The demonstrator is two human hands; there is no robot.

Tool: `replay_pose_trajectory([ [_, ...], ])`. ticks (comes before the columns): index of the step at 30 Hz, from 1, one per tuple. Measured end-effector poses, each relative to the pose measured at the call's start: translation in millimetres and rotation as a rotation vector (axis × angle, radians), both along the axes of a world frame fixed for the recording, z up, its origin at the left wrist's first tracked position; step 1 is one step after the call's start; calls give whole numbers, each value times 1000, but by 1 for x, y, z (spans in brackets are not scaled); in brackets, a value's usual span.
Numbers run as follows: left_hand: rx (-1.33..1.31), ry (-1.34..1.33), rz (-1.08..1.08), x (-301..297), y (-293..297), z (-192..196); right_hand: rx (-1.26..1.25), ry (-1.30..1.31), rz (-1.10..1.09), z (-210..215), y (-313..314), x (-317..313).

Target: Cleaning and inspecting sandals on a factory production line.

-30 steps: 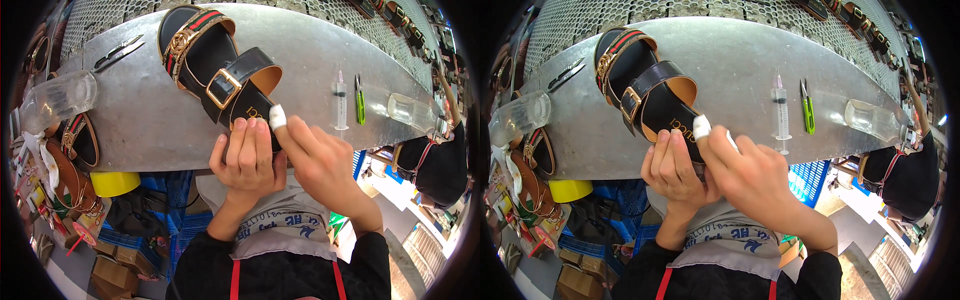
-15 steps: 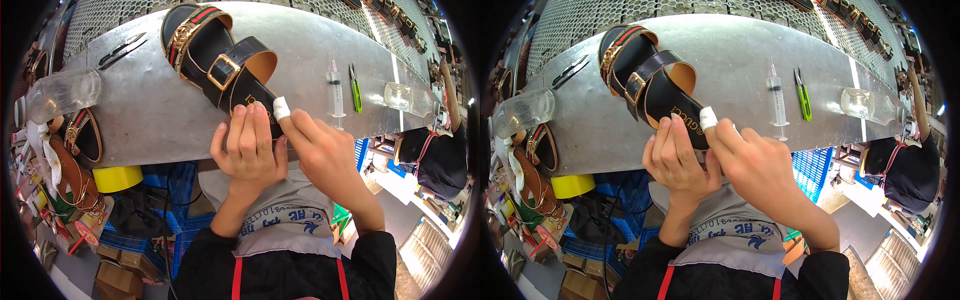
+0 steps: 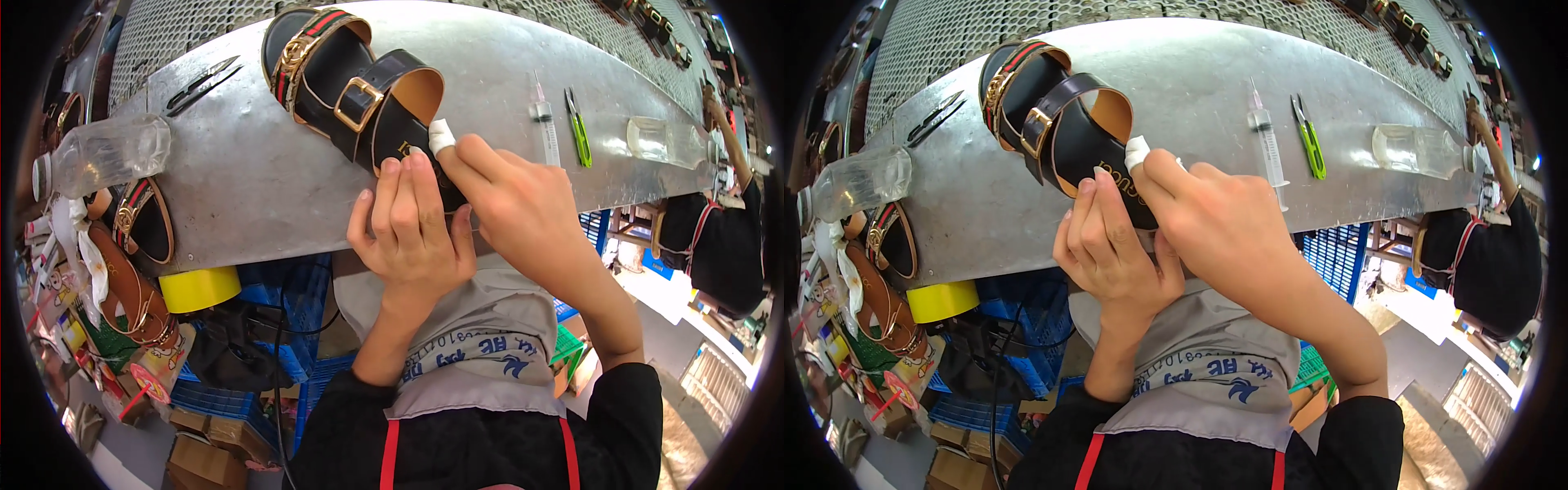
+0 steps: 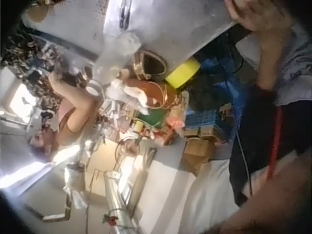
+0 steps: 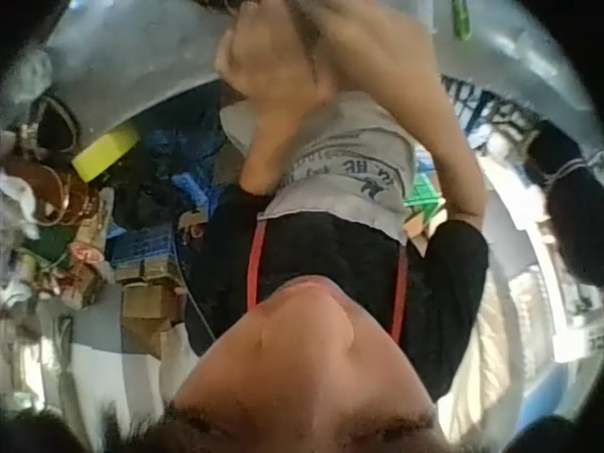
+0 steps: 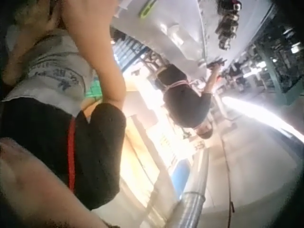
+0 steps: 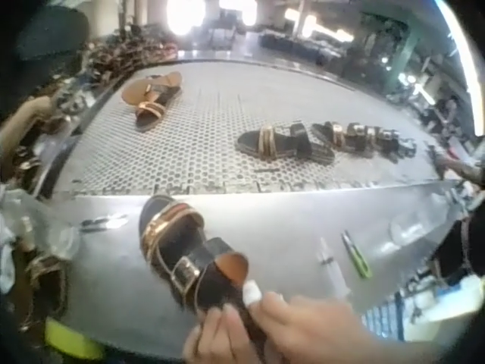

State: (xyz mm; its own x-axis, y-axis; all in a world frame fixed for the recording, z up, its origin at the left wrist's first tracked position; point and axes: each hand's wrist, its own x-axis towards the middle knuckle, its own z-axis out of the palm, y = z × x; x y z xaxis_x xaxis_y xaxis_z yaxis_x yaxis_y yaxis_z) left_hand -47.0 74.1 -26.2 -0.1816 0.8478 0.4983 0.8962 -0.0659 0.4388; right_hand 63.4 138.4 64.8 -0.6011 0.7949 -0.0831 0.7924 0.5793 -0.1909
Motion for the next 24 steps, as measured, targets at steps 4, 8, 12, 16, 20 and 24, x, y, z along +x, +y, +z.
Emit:
replay_pose_trajectory([
  [4, -5, 5, 6, 1, -3, -3, -11, -22, 7, -1, -18, 13],
  [8, -9, -15, -30, 2, 0, 1, 38, 32, 39, -3, -2, 6],
  [12, -8, -4, -11, 1, -2, 0, -38, 35, -5, -2, -10, 15],
  [16, -27, -20, -47, 0, -2, 3, -13, 60, 25, 0, -2, 9],
  [20, -10, -2, -25, -1, -1, 2, -24, 78, 19, -4, -3, 9],
  [24, -39, 14, -22, 0, -1, 4, -17, 56, 17, -2, -6, 15],
])
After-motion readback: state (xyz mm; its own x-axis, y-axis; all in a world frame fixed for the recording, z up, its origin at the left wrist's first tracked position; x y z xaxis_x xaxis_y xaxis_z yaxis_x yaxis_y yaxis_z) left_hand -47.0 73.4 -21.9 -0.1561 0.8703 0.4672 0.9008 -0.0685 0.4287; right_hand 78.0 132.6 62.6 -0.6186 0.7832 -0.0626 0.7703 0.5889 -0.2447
